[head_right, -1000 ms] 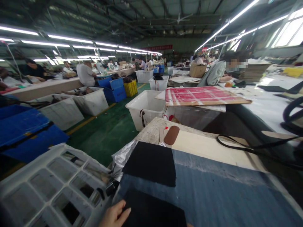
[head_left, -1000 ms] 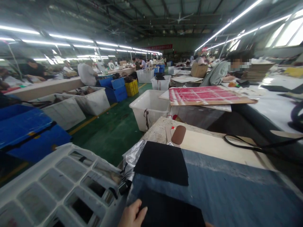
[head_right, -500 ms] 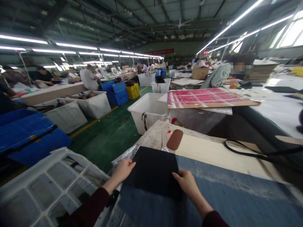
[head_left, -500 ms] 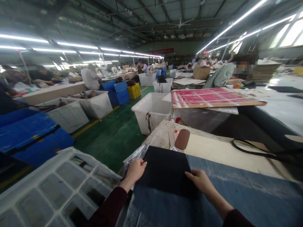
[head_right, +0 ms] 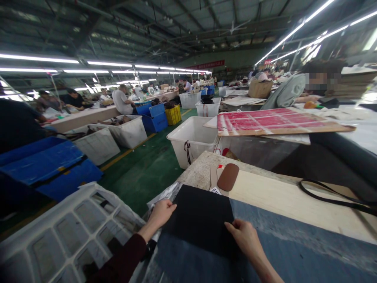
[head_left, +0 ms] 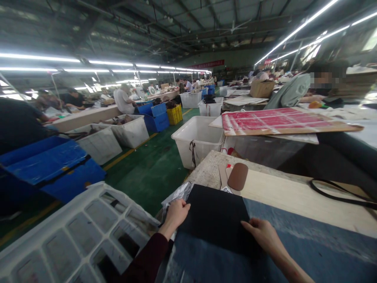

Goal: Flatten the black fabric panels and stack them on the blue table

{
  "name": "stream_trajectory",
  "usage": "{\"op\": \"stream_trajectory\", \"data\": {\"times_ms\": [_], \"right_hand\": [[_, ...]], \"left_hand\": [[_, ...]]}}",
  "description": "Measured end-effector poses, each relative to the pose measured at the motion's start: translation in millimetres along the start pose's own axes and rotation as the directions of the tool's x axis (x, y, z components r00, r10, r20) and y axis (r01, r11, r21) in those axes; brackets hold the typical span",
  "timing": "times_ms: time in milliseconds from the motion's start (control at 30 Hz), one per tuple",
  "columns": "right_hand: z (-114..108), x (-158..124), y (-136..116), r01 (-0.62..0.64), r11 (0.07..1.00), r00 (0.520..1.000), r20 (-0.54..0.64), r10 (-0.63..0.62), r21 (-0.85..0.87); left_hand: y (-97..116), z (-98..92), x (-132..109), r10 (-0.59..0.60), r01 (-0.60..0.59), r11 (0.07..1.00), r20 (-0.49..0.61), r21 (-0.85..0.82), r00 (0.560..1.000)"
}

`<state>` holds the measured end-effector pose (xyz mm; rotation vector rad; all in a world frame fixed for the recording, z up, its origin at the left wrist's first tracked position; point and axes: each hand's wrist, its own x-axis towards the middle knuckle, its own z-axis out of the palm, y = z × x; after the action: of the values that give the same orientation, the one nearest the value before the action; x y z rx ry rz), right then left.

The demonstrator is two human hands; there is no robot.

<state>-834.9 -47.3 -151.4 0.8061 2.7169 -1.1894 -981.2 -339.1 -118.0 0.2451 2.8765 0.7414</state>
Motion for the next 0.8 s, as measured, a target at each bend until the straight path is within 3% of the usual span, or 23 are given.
{"op": "stream_trajectory", "data": {"times_ms": [800], "right_hand": [[-4.9,-5.5,-7.1,-0.037,0.999,0.996,-0.083,0.038,0.016]], "left_hand": [[3.6,3.6,6.3,-0.007,0.002,0.997,0.067,0.080,0.998]]}}
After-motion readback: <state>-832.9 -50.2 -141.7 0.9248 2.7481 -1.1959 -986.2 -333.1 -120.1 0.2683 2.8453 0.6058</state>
